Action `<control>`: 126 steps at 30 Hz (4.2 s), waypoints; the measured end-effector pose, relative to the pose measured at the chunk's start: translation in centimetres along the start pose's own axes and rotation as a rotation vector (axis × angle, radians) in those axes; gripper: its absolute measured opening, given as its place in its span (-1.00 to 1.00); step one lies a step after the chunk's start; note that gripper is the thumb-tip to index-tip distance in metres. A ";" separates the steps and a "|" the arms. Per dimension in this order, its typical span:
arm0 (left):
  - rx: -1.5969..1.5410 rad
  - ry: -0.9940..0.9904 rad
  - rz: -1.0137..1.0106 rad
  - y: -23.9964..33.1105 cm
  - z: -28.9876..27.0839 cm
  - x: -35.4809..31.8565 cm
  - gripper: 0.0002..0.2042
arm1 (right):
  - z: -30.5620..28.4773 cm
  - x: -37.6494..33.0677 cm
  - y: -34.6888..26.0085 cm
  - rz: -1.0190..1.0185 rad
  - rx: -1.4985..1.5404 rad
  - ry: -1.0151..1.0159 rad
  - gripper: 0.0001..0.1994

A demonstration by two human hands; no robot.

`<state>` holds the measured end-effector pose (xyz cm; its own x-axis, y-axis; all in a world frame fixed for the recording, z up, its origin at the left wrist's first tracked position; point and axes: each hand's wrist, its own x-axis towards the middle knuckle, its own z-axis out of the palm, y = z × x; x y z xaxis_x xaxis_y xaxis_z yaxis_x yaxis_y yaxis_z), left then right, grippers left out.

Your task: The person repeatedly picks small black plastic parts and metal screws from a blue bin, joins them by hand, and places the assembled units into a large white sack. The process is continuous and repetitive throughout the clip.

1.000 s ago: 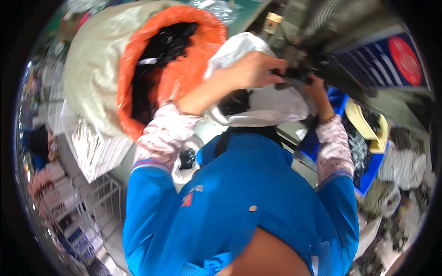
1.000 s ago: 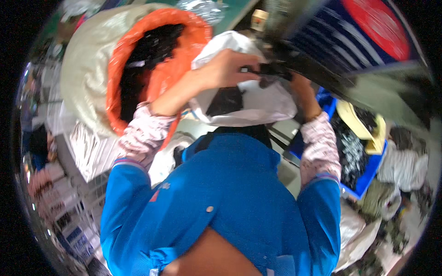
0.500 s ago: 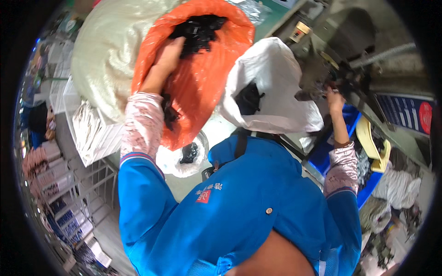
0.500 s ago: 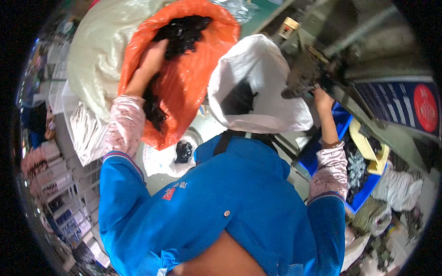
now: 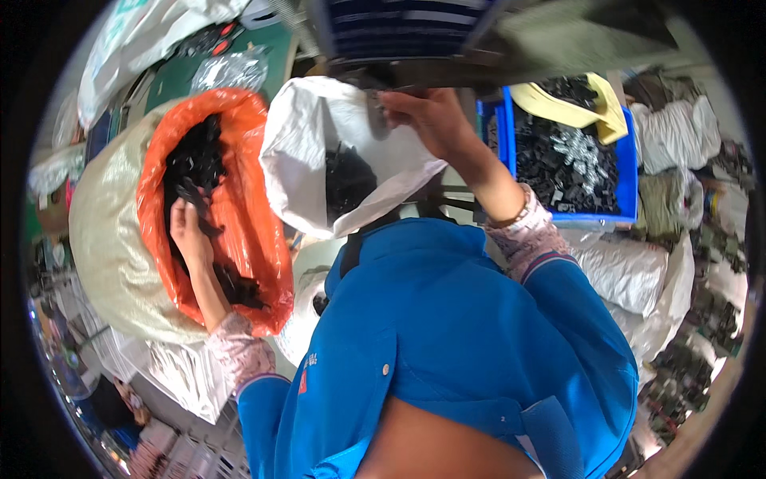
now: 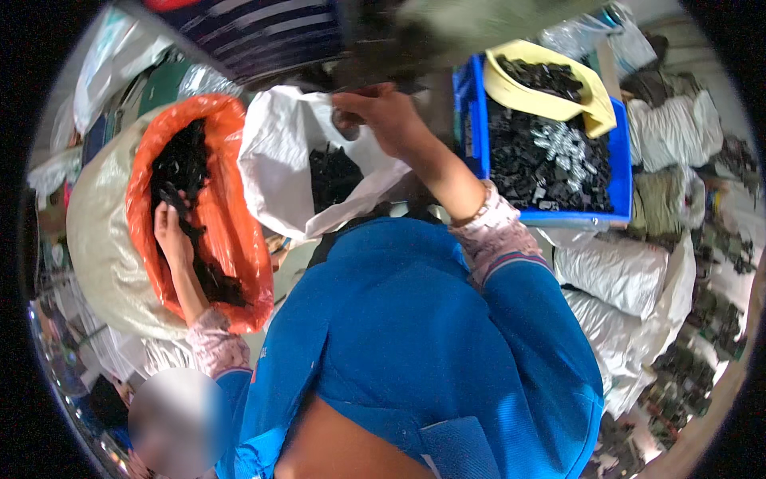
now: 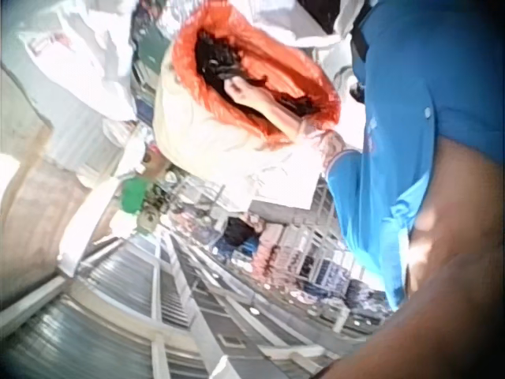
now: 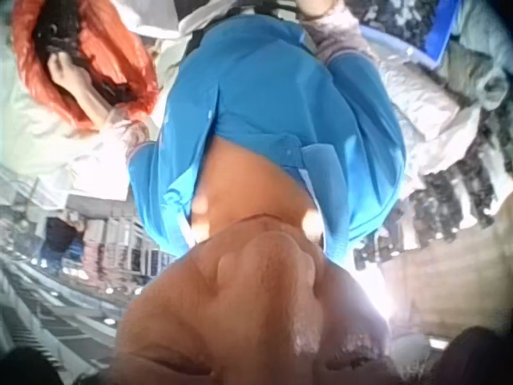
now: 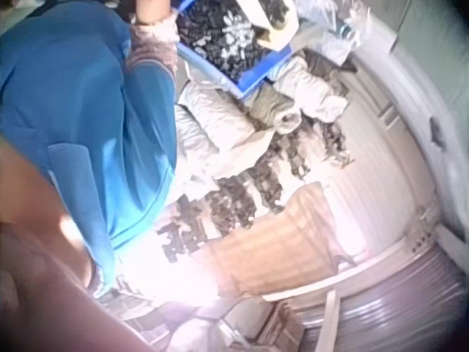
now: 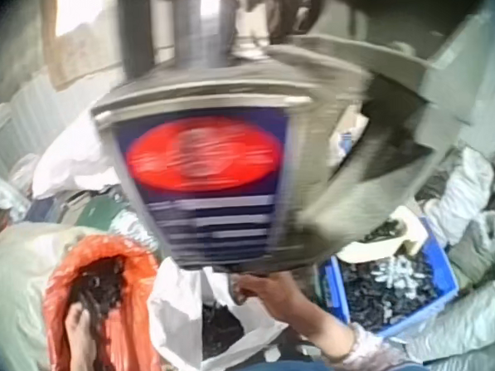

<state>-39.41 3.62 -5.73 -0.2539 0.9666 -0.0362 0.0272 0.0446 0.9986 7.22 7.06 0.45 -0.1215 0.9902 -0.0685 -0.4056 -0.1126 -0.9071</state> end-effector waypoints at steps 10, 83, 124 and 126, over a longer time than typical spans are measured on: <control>-0.668 -0.489 -0.560 2.5 18.2 -7.9 -0.55 | -2.3 -4.3 1.1 -0.566 -0.937 0.194 -0.86; 0.153 -0.542 0.113 7.9 43.7 -20.6 -0.74 | -15.2 -15.6 -11.0 -0.591 -1.192 -0.221 -0.92; -0.495 -0.565 -0.527 5.5 38.1 -18.6 -0.70 | -18.4 -13.6 -3.9 0.341 0.047 -0.092 -0.69; -0.591 -0.597 -0.582 5.4 37.5 -18.7 -0.73 | -18.7 -13.0 -5.2 0.364 0.075 -0.135 -0.69</control>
<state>1.77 -4.76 -1.04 0.4525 0.8098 -0.3735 -0.4686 0.5723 0.6730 27.88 -3.65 -1.70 -0.3855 0.8652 -0.3208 -0.3786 -0.4653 -0.8001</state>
